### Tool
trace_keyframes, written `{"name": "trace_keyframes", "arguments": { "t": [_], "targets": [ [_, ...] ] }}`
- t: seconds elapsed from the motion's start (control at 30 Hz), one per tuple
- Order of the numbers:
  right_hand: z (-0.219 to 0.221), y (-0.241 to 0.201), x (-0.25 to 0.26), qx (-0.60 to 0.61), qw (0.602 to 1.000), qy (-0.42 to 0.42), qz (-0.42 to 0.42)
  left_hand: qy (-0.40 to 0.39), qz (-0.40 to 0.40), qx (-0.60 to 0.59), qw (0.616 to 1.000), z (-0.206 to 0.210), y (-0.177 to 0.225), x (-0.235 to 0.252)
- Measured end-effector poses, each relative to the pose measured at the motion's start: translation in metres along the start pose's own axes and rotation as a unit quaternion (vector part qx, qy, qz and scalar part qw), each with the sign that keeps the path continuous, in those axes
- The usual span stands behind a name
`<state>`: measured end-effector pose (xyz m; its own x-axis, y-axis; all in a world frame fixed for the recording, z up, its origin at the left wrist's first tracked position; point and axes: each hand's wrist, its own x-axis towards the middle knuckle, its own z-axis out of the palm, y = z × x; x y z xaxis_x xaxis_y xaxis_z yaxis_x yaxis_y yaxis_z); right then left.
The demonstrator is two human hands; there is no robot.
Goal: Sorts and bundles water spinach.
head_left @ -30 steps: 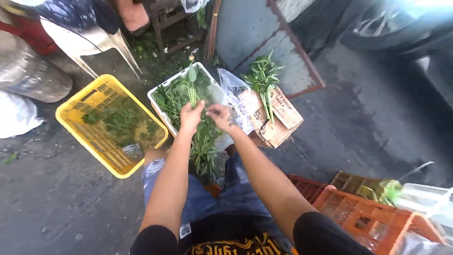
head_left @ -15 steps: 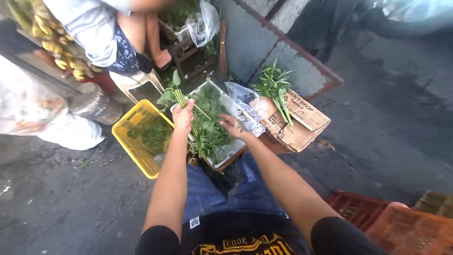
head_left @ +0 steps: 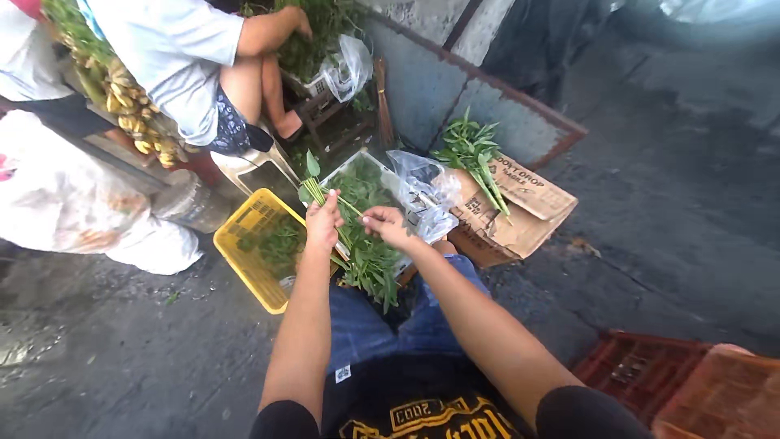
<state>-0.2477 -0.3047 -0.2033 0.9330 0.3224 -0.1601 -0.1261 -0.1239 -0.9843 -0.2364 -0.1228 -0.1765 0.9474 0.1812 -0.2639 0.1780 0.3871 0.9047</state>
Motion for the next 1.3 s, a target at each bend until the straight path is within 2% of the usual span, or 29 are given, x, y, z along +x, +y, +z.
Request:
{"name": "trace_keyframes", "arguments": {
  "t": [0.1, 0.2, 0.3, 0.4, 0.57, 0.7, 0.87, 1.07, 1.3],
  "targets": [
    [-0.001, 0.008, -0.014, 0.023, 0.999, -0.001, 0.030, -0.011, -0.014, 0.007, 1.000, 0.006, -0.012, -0.008],
    [-0.013, 0.012, -0.026, 0.060, 0.997, 0.034, 0.017, -0.005, -0.034, -0.005, 0.999, 0.014, -0.023, -0.009],
    [-0.029, 0.005, -0.037, 0.120, 0.990, 0.037, -0.068, -0.001, -0.064, -0.021, 0.998, 0.019, -0.030, -0.005],
    [-0.039, -0.019, -0.039, 0.080, 0.980, 0.033, -0.182, -0.030, -0.085, -0.052, 0.995, 0.026, -0.036, -0.001],
    [-0.046, -0.060, -0.011, 0.019, 0.928, 0.216, -0.304, -0.083, -0.110, -0.042, 0.990, 0.043, -0.022, -0.019],
    [-0.073, -0.115, 0.003, 0.001, 0.910, 0.283, -0.303, -0.109, -0.103, -0.034, 0.988, 0.019, -0.003, -0.034],
    [-0.094, -0.155, 0.016, -0.047, 0.880, 0.335, -0.334, -0.087, -0.112, -0.091, 0.986, -0.017, 0.002, -0.034],
    [-0.095, -0.169, 0.013, -0.112, 0.882, 0.326, -0.320, -0.080, -0.114, -0.103, 0.985, -0.018, 0.004, -0.039],
    [-0.080, -0.148, 0.009, -0.095, 0.891, 0.302, -0.324, -0.108, -0.093, -0.078, 0.987, 0.002, 0.019, -0.045]
  ]
}}
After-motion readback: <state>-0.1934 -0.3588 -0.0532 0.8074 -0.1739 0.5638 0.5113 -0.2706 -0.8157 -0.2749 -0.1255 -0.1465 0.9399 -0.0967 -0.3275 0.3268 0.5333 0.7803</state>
